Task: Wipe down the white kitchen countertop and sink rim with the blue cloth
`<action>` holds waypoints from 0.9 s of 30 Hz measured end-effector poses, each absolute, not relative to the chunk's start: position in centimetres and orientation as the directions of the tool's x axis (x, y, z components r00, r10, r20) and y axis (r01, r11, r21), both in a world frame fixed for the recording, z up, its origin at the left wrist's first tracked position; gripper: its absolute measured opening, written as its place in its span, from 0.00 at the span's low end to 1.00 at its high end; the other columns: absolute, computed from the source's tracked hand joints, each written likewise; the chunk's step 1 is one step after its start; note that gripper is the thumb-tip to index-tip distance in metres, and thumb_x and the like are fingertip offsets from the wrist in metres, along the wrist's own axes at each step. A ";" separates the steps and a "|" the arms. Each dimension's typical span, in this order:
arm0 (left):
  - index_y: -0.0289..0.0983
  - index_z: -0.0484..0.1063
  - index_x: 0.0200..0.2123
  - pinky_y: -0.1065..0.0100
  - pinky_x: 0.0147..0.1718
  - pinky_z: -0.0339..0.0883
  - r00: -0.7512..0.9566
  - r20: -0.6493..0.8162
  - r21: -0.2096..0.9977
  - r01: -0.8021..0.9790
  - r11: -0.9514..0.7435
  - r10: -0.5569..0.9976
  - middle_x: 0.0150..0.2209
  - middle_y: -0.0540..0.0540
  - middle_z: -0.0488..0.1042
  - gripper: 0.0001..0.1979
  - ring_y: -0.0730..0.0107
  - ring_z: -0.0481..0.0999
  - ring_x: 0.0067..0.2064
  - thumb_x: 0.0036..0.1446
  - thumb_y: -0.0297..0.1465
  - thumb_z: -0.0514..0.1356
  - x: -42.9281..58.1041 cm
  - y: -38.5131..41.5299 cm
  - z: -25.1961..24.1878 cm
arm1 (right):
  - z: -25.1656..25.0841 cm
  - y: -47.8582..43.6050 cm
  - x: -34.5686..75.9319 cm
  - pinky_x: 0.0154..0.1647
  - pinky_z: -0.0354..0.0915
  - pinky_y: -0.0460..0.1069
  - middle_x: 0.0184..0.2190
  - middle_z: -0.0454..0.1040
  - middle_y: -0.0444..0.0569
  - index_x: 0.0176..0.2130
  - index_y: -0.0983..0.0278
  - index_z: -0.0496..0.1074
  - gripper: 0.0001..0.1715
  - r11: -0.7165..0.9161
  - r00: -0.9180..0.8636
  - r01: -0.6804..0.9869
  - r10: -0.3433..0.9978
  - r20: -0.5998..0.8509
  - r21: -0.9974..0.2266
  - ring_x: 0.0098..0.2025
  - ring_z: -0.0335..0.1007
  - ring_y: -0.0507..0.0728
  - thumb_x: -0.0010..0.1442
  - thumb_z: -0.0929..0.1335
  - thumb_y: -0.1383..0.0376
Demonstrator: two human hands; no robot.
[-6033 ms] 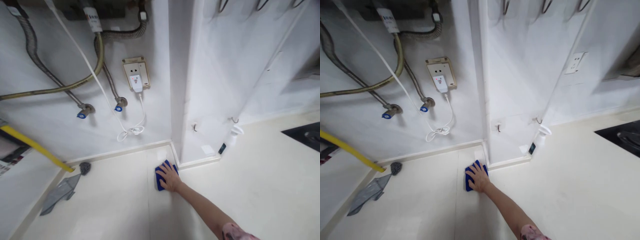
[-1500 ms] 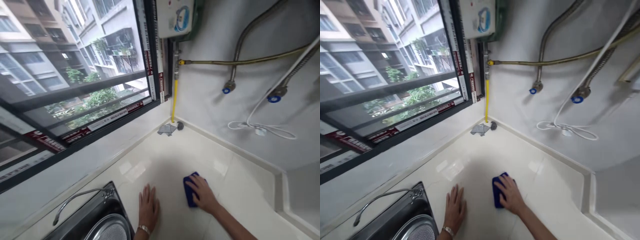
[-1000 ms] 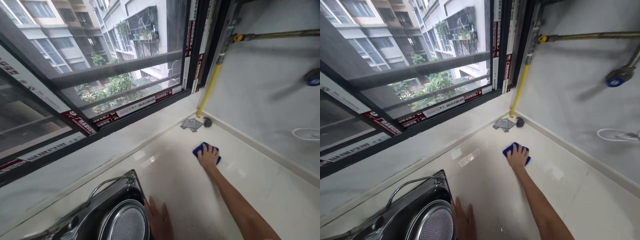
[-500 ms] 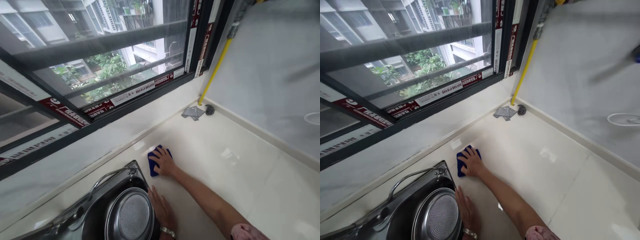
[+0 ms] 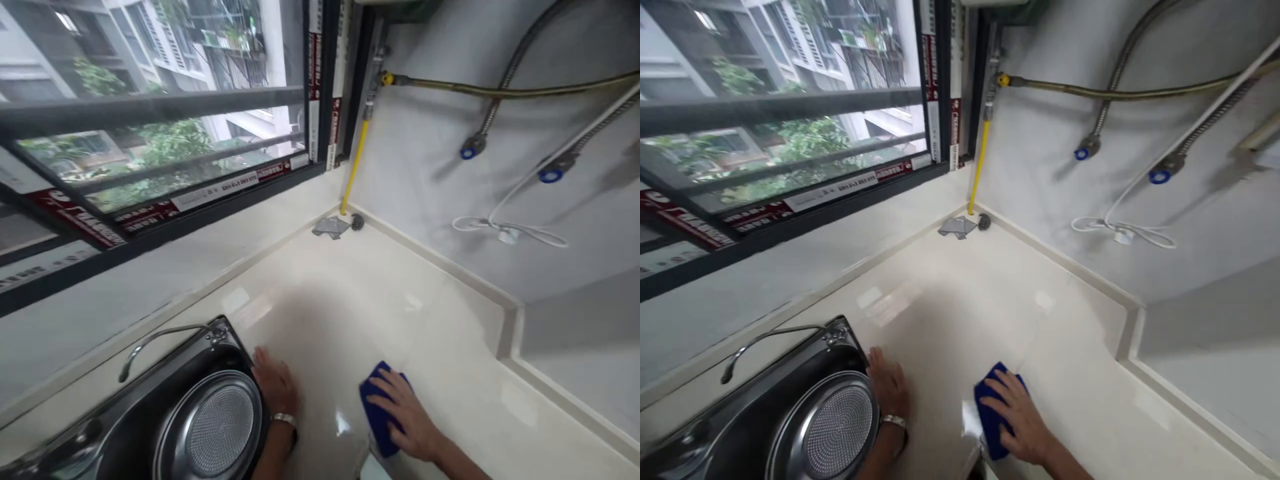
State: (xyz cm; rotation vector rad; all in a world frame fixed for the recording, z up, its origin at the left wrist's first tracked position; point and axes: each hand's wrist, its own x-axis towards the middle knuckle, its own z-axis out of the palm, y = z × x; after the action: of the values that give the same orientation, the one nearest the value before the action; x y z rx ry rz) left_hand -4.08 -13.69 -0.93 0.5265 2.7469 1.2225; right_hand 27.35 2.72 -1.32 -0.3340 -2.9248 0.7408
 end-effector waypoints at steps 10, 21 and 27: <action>0.20 0.57 0.68 0.39 0.74 0.46 -0.858 0.110 0.597 0.461 0.657 0.502 0.72 0.20 0.56 0.37 0.41 0.52 0.76 0.68 0.43 0.38 -4.4 -12.0 -0.3 | -3.4 6.9 46.1 0.69 0.56 0.71 0.67 0.66 0.53 0.69 0.53 0.65 0.37 0.268 -0.241 0.946 0.958 0.156 -0.181 0.71 0.57 0.71 0.63 0.58 0.57; 0.23 0.63 0.65 0.39 0.73 0.48 -0.837 0.087 0.425 0.522 0.740 0.540 0.72 0.21 0.58 0.38 0.42 0.51 0.76 0.67 0.44 0.35 -3.9 -10.6 0.6 | 0.5 11.2 24.3 0.71 0.45 0.70 0.71 0.60 0.59 0.69 0.62 0.64 0.35 0.236 -0.233 0.947 0.972 0.041 -0.218 0.72 0.47 0.75 0.66 0.63 0.57; 0.24 0.64 0.64 0.34 0.67 0.57 -0.811 0.117 0.375 0.571 0.730 0.574 0.68 0.20 0.63 0.40 0.37 0.59 0.72 0.65 0.45 0.34 -4.2 -10.1 1.8 | 1.6 5.5 19.4 0.73 0.38 0.72 0.73 0.56 0.56 0.70 0.57 0.62 0.38 0.596 -0.668 0.658 0.744 0.010 -0.461 0.75 0.41 0.74 0.66 0.66 0.50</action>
State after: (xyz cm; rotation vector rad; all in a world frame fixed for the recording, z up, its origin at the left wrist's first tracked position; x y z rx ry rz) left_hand -4.24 -10.06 1.79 0.9645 2.9159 0.6294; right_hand 19.44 5.54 1.64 -1.1665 -2.6224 0.6339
